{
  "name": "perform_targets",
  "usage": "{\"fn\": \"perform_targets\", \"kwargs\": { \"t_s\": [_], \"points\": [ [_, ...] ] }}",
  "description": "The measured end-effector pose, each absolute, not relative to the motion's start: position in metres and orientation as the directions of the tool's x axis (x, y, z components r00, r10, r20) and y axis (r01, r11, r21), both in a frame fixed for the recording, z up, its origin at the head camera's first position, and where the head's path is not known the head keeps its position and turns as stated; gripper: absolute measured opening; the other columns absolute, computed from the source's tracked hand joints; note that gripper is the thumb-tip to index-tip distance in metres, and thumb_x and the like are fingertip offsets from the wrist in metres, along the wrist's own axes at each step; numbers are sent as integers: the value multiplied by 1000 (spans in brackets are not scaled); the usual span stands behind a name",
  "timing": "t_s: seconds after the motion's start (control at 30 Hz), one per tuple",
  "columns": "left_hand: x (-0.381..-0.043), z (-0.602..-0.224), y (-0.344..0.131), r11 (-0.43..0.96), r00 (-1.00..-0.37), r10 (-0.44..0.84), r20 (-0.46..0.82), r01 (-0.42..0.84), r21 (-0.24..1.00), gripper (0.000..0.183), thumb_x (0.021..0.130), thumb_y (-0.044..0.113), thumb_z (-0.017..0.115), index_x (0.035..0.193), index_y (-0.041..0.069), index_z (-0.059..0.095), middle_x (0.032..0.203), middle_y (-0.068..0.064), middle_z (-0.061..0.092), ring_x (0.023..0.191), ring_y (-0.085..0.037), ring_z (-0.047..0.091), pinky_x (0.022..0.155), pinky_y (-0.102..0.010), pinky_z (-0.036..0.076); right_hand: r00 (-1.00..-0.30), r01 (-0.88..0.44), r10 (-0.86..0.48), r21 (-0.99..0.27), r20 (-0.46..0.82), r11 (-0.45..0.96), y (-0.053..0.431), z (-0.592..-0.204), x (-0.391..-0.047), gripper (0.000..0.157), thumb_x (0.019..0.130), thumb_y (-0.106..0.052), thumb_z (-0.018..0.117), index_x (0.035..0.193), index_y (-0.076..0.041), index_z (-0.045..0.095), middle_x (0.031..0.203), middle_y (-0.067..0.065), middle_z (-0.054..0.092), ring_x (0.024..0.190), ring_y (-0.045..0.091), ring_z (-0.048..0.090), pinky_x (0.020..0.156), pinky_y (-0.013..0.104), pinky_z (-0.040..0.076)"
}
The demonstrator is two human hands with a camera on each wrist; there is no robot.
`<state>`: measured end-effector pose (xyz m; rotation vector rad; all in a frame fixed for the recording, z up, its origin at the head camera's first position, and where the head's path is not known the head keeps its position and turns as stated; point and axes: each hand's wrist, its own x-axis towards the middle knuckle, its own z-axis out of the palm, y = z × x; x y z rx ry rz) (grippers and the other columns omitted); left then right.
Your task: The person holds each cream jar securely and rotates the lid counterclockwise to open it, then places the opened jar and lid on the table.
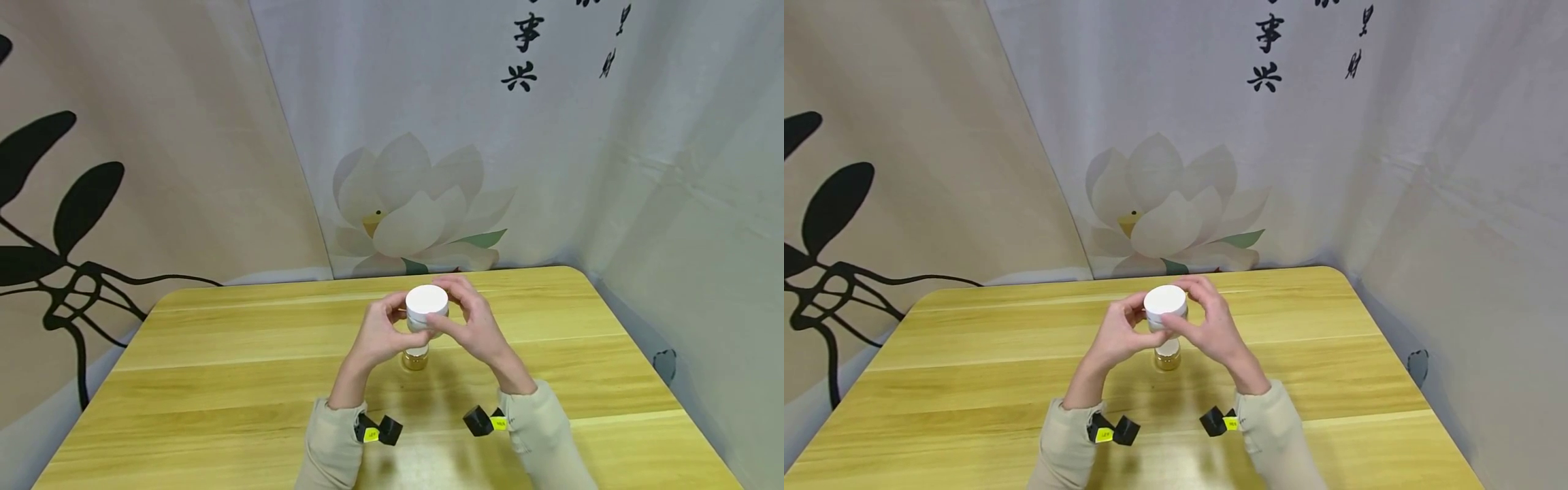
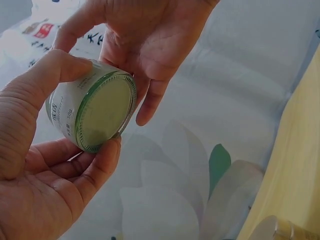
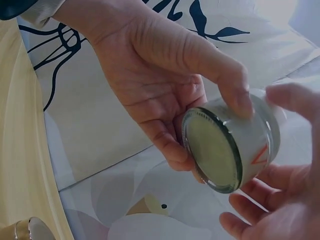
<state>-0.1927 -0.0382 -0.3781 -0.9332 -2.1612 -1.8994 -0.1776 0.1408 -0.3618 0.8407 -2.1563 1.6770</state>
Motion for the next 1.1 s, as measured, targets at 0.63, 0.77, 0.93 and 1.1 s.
{"fn": "perform_targets", "kwargs": {
  "t_s": [0.63, 0.77, 0.93, 1.1],
  "points": [
    [-192, -377, -40, 30, -811, 358, 462, 505, 863, 41, 68, -1, 76, 107, -7, 63, 100, -16, 65, 87, -16, 57, 77, -29, 51, -805, -576, -271, -805, 528, 141, 138, -362, -177, 43, 79, -4, 71, 118, 4, 55, 118, 15, 52, 105, 19, 48, 92, 38, 41],
    [-192, -377, -40, 22, -802, 367, 472, 515, 857, 43, 68, -1, 76, 108, -7, 63, 102, -17, 65, 88, -17, 58, 76, -29, 51, -768, -612, -318, -782, 555, 115, 140, -364, -178, 44, 85, -10, 65, 124, 6, 53, 121, 17, 50, 105, 18, 47, 88, 28, 44],
    [-192, -378, -40, 24, -807, 365, 464, 507, 862, 41, 68, -1, 75, 107, -7, 63, 100, -16, 65, 86, -16, 57, 76, -29, 51, -800, -573, -297, -811, 522, 119, 138, -366, -178, 54, 82, -12, 69, 128, 6, 47, 124, 19, 49, 110, 21, 45, 96, 42, 39],
    [-192, -378, -41, 30, -816, 358, 453, 495, 868, 40, 69, -1, 75, 107, -6, 64, 97, -15, 64, 83, -16, 55, 76, -29, 50, -829, -538, -253, -834, 499, 119, 136, -365, -178, 52, 76, -3, 72, 121, 6, 47, 120, 16, 51, 109, 21, 47, 97, 49, 36]
  ]
}}
